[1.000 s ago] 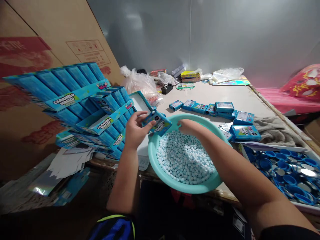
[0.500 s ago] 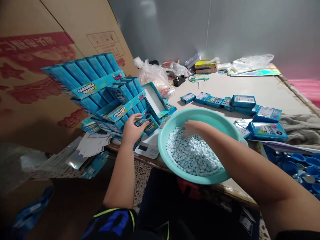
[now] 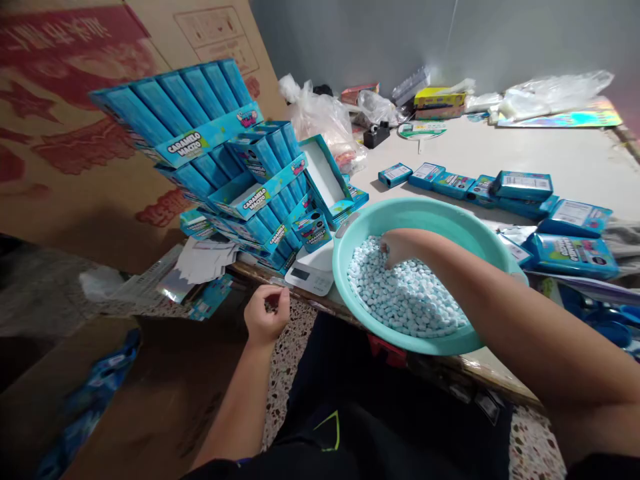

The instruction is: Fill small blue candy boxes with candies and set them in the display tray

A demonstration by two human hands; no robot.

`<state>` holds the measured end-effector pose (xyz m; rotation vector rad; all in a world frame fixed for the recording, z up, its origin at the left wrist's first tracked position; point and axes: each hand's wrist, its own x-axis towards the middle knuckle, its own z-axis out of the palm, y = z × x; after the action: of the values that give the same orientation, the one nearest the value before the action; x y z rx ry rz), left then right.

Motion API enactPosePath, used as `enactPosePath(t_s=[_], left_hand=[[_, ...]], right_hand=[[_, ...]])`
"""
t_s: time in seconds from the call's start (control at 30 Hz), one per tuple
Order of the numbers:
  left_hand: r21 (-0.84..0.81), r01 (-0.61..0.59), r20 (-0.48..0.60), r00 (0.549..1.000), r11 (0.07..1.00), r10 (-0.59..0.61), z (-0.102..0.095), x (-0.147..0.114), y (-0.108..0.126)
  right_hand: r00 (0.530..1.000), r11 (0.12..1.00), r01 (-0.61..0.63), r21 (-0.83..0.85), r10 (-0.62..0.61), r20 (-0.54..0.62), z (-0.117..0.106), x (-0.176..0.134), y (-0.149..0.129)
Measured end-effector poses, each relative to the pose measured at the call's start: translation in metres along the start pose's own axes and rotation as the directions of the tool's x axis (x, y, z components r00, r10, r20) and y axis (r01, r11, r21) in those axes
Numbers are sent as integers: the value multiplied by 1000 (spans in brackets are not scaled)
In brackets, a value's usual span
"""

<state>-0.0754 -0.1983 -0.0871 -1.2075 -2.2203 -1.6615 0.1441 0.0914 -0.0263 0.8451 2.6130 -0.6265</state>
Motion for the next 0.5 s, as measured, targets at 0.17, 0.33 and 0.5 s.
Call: enactPosePath(t_s=[0.17, 0.33, 0.5], left_hand=[[-93, 222, -280, 930, 971, -240, -26, 19, -33], [-385, 406, -301, 794, 829, -529, -46, 80, -57], [-546, 411, -383, 652, 730, -654, -40, 129, -67]], right_hand=[[996, 998, -8, -66, 13, 87, 1, -5, -11], [997, 995, -21, -99, 29, 75, 0, -12, -24], [1000, 999, -1, -52, 0, -20, -5, -14, -34]])
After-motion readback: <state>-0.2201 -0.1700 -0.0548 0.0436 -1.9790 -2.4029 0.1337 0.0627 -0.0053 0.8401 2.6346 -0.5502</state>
